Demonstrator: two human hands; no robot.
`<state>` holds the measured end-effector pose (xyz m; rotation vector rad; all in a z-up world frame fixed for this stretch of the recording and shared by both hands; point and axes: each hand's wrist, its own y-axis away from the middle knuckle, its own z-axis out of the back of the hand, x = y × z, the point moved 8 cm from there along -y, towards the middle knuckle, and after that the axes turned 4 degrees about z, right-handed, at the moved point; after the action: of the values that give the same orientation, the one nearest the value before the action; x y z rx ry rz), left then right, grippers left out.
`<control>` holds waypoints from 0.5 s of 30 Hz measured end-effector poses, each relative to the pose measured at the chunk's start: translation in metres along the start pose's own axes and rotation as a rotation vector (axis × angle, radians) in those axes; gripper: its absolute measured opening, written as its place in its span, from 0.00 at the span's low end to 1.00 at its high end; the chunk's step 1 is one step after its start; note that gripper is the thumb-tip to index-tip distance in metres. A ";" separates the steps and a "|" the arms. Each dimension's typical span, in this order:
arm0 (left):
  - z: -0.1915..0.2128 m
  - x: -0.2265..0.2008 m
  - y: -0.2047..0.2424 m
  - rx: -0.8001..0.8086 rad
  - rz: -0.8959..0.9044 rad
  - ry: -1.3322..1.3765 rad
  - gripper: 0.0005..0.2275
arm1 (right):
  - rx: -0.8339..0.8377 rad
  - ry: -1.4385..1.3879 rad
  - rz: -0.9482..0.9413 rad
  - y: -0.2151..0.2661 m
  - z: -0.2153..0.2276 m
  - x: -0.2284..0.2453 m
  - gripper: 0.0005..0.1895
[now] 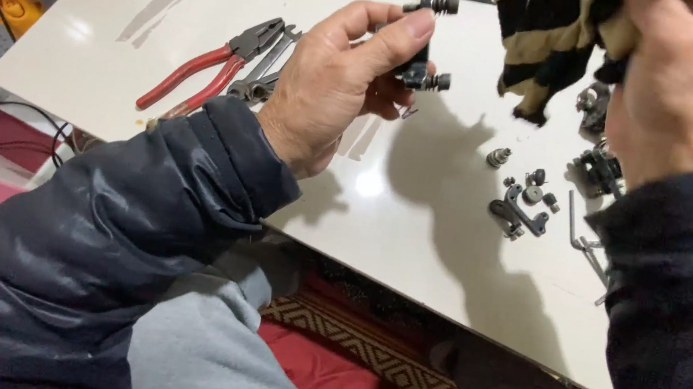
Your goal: The person assembles a small black mechanical component by hand, inserting a metal pin and a spring into a cylindrical housing. They wipe the part with a cloth and continue to adjust the internal components on a white workbench.
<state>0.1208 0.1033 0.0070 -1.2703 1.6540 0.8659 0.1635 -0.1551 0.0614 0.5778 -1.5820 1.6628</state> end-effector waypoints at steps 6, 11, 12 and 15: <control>-0.009 0.008 -0.002 0.088 0.027 -0.089 0.16 | -0.226 -0.285 -0.504 0.045 -0.020 0.033 0.14; -0.027 0.008 0.007 0.204 -0.059 -0.291 0.16 | 0.053 -0.505 -0.491 0.080 -0.043 0.033 0.22; -0.029 0.009 0.008 0.218 -0.084 -0.267 0.18 | 0.225 -0.328 -0.405 0.083 -0.051 0.044 0.14; -0.037 0.007 0.014 0.271 -0.205 -0.316 0.21 | 0.419 0.113 -0.108 0.086 -0.061 0.064 0.08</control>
<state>0.0984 0.0707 0.0153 -1.0341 1.3147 0.6537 0.0685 -0.0773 0.0472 0.7517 -1.1051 1.9189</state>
